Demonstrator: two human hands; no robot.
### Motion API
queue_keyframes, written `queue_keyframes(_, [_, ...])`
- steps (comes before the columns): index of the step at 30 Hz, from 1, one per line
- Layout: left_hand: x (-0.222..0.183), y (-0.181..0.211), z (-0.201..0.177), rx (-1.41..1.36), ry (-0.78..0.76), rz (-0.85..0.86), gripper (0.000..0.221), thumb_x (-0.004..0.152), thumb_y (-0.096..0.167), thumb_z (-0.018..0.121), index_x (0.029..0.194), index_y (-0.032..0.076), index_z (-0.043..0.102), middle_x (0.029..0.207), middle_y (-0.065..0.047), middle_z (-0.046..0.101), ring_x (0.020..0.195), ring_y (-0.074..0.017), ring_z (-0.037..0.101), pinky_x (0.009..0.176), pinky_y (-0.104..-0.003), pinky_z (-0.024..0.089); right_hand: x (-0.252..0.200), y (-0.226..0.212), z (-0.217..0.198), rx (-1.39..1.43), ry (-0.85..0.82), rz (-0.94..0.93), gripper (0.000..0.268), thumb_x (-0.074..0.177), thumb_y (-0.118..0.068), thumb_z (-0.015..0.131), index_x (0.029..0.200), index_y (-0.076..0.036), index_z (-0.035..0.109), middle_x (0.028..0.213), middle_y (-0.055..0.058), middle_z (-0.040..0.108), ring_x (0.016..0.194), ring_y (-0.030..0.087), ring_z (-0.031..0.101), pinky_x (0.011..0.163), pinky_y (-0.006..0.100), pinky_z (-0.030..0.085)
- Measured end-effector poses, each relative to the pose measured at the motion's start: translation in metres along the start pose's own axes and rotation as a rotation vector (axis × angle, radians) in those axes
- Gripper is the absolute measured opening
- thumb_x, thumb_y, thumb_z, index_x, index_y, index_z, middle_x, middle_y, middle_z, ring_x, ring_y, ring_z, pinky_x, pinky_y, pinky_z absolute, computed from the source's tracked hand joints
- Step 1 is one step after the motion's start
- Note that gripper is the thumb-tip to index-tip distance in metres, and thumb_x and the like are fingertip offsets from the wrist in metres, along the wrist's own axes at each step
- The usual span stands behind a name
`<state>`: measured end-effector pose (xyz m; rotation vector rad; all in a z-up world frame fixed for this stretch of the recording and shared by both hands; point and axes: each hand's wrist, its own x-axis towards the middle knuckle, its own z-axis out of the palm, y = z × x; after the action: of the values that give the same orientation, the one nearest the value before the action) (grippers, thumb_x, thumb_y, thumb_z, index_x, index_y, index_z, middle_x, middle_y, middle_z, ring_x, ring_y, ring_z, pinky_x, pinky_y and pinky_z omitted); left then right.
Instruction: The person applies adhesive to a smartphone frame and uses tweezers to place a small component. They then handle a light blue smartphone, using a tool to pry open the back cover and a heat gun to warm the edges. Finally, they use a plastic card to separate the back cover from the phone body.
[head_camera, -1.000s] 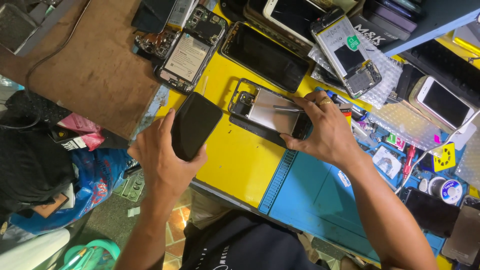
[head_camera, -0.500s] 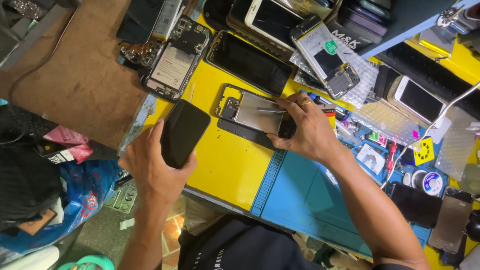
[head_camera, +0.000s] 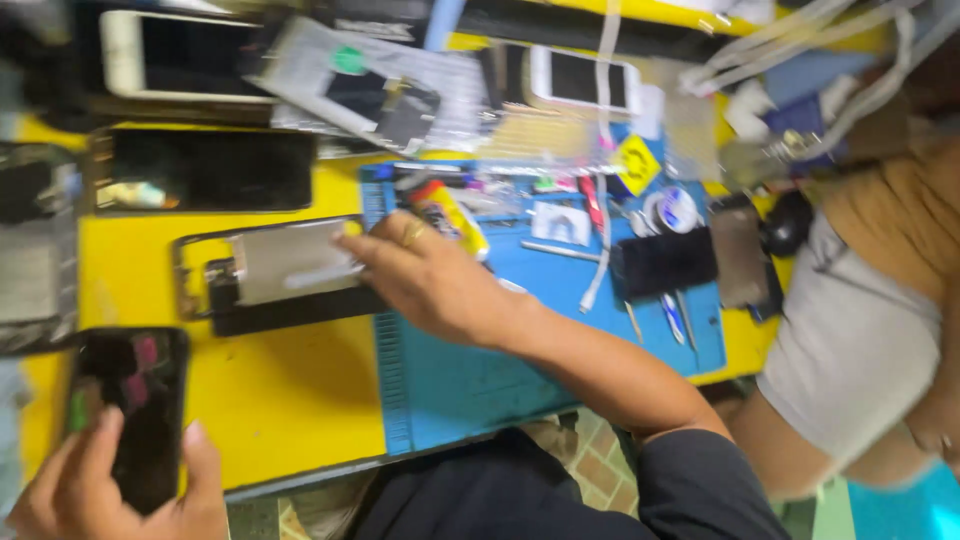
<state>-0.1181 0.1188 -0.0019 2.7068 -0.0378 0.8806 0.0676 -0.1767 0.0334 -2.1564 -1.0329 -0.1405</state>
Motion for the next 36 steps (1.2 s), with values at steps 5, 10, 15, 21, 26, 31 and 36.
queue_keyframes(5, [-0.029,0.026,0.039,-0.21,-0.123,0.096,0.008,0.105,0.006,0.073,0.11,0.0,0.076,0.108,-0.011,0.075,0.099,-0.0316,0.068,0.1,-0.05,0.052,-0.076,-0.002,-0.022,-0.14,-0.018,0.157,0.055,0.112,-0.014,0.07,0.158,-0.017,0.04,0.093,0.006,0.057,0.077,0.025,0.051,0.064,0.041,0.043])
queue_keyframes(10, [-0.036,0.054,0.07,-0.149,-0.167,0.201,0.049,0.104,0.025,0.058,0.061,0.004,0.07,0.062,-0.007,0.068,0.058,-0.0256,0.061,0.063,-0.041,0.041,-0.132,0.007,-0.052,-0.23,0.2,0.315,0.029,0.106,-0.007,0.06,0.134,0.0,0.055,0.093,0.015,0.061,0.08,0.034,0.052,0.073,0.046,0.042])
queue_keyframes(15, [-0.058,0.035,0.079,-0.115,-0.26,0.137,0.054,0.106,0.024,0.062,0.057,0.002,0.066,0.055,-0.01,0.059,0.05,-0.024,0.048,0.06,-0.04,0.037,-0.147,0.022,-0.072,-0.5,0.342,0.371,0.027,0.1,-0.007,0.071,0.125,-0.002,0.063,0.102,0.016,0.061,0.087,0.032,0.053,0.073,0.044,0.039])
queue_keyframes(21, [-0.059,0.031,0.082,-0.07,-0.322,0.094,0.052,0.109,0.027,0.064,0.063,0.003,0.068,0.061,-0.008,0.062,0.053,-0.0225,0.05,0.061,-0.037,0.039,-0.186,0.002,-0.086,-0.271,0.506,0.314,0.016,0.099,0.003,0.069,0.114,0.0,0.068,0.088,0.01,0.068,0.073,0.021,0.058,0.066,0.033,0.043])
queue_keyframes(26, [-0.012,0.101,0.081,-0.199,-0.295,-0.09,0.034,0.113,0.015,0.068,0.09,-0.007,0.078,0.088,-0.02,0.073,0.083,-0.0301,0.068,0.08,-0.041,0.053,-0.236,-0.013,-0.089,-0.289,0.57,0.409,0.016,0.093,0.002,0.073,0.109,0.003,0.073,0.087,0.013,0.075,0.071,0.017,0.063,0.064,0.026,0.05])
queue_keyframes(31, [0.087,0.25,0.102,-0.569,-0.533,0.589,0.034,0.093,0.024,0.069,0.122,0.005,0.07,0.106,-0.014,0.072,0.098,-0.0286,0.067,0.088,-0.045,0.052,-0.257,-0.012,-0.079,-0.326,0.565,0.399,0.007,0.09,0.001,0.072,0.097,0.002,0.075,0.08,0.011,0.075,0.065,0.018,0.064,0.064,0.031,0.049])
queue_keyframes(36, [0.111,0.383,0.178,-0.418,-0.312,0.807,0.058,0.077,0.041,0.08,0.119,0.002,0.068,0.1,-0.02,0.067,0.093,-0.0356,0.064,0.082,-0.046,0.047,-0.269,0.005,-0.064,-0.418,0.717,0.391,0.008,0.084,-0.006,0.08,0.081,-0.01,0.073,0.061,0.006,0.058,0.052,0.028,0.058,0.05,0.037,0.05])
